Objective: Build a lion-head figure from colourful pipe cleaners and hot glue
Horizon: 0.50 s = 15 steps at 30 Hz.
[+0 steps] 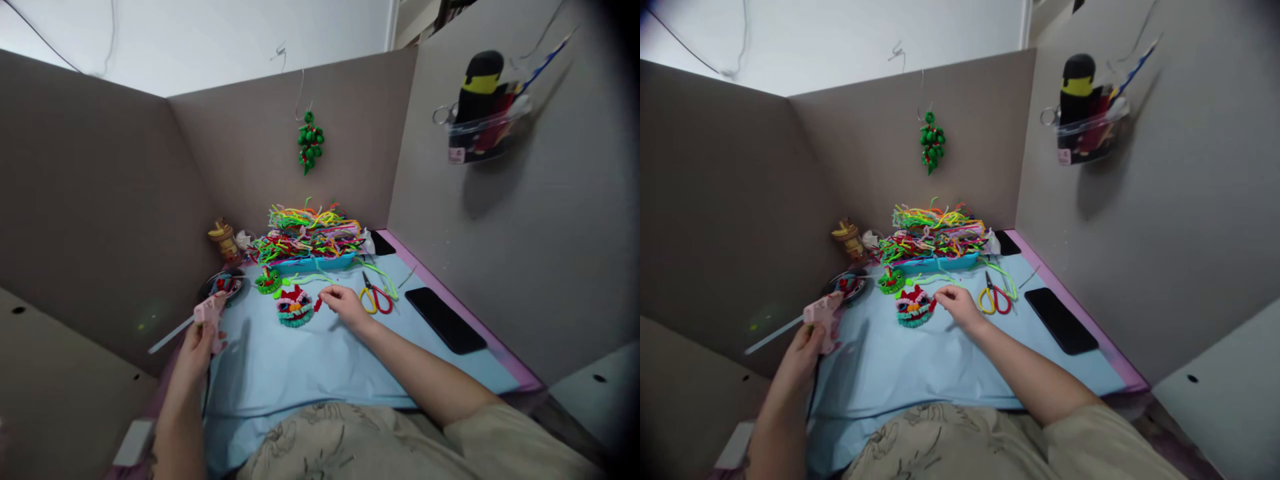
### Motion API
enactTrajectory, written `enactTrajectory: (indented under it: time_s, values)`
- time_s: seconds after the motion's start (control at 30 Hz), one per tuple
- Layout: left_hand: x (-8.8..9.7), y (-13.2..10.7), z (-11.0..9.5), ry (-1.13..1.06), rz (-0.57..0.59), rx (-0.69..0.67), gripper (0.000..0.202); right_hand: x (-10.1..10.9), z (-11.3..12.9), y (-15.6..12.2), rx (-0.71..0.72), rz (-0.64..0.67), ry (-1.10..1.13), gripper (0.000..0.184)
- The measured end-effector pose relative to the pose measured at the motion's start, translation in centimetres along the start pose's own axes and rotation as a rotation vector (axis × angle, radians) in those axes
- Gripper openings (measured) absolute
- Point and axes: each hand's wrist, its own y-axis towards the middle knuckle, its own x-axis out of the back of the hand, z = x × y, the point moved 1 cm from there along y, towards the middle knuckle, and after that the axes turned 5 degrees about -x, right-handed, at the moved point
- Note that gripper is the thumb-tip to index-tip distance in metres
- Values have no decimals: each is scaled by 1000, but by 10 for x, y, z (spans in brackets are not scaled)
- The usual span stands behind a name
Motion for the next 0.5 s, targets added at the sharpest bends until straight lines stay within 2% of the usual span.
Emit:
enactTrajectory:
  time_s: [0.07,0.1,0.2,0.27,0.33,0.37,0.5]
  values:
    - [-24,-13,-5,-229,77,117,46,0,-4,2,-27,-27,58,22]
    - [-37,-19,-6,-267,73,146,48,0,-6,3,-38,-39,94,22]
    - [-74,-37,-4,-274,74,131,59,-3,-8,3,-97,-62,224,20]
    - [-92,-47,3,-294,145,113,54,-6,-8,2,-169,-66,308,20]
    - [-104,-56,11,-323,240,84,48,-8,-9,1,-243,-71,380,21]
    - [-108,-60,13,-352,252,65,47,-9,-9,1,-273,-73,415,21]
    - [-116,-73,15,-453,309,35,57,-11,-11,3,-353,-89,552,24]
